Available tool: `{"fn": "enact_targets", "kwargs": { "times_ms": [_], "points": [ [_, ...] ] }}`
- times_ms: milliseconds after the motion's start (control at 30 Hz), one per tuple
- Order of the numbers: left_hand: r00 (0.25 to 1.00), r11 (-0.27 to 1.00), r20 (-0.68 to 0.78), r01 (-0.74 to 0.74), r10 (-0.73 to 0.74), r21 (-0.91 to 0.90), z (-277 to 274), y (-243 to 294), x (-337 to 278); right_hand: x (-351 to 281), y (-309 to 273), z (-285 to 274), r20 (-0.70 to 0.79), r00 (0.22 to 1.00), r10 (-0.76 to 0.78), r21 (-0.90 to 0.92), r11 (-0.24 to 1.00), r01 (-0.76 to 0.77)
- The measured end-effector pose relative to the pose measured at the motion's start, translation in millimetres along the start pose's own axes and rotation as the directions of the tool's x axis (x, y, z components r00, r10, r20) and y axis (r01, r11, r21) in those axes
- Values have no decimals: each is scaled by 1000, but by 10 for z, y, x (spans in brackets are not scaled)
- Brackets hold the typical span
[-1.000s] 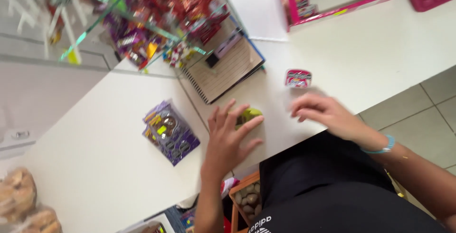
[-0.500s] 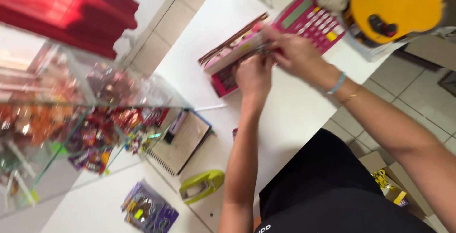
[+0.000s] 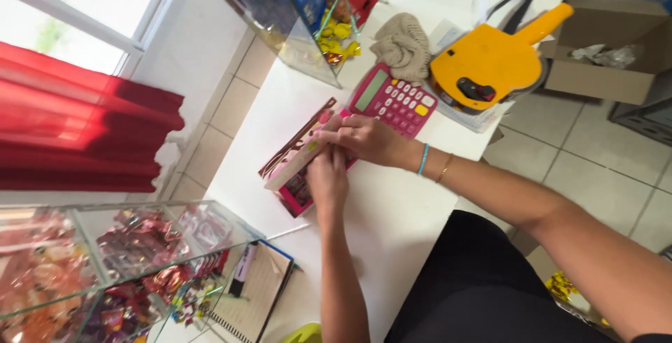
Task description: Labeling and taping small candy packets at a store counter and organizing them into a display box.
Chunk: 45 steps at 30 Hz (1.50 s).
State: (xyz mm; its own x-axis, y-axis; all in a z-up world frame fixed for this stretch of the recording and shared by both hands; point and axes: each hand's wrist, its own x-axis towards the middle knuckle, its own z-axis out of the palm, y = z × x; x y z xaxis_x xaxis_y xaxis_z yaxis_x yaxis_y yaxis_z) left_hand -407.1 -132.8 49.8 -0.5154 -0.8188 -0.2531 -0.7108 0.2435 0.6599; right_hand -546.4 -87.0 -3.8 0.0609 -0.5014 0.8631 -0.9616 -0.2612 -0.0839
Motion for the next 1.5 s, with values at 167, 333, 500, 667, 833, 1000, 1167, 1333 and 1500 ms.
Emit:
{"fn": "enact_targets", "kwargs": {
  "times_ms": [167,333,500,667,833,1000,1167,1333,1500],
  "points": [
    [983,990,-123,-135,139,35,274,-407,95,156,-118,-96,16,1000,-8,-38,999,9],
    [966,978,-208,-114,151,176,357,-440,75,-115,-133,64,83,995,-49,-8,999,50],
    [977,970,-174,-80,122,231,390,-468,23,-498,-15,313,140,990,-25,-3,1000,26],
    [983,989,-108,-150,149,0,229,-636,54,-226,-224,67,259,965,-34,148,989,-5],
    [986,946,-58,-169,159,-278,153,-651,-48,-283,-278,58,253,967,-14,152,988,-25],
    [977,936,-78,-213,199,-280,277,-752,18,-514,-217,190,257,962,87,129,984,-124],
    [981,935,-60,-193,183,-297,103,-566,-158,-516,-257,272,150,981,120,124,983,-139],
    [973,917,-96,-230,210,-325,50,-393,-259,-456,-283,265,19,990,137,76,987,-138],
    [979,973,-127,-176,158,-147,159,-481,-250,-503,-342,279,76,973,220,61,973,-225]
  ]
}}
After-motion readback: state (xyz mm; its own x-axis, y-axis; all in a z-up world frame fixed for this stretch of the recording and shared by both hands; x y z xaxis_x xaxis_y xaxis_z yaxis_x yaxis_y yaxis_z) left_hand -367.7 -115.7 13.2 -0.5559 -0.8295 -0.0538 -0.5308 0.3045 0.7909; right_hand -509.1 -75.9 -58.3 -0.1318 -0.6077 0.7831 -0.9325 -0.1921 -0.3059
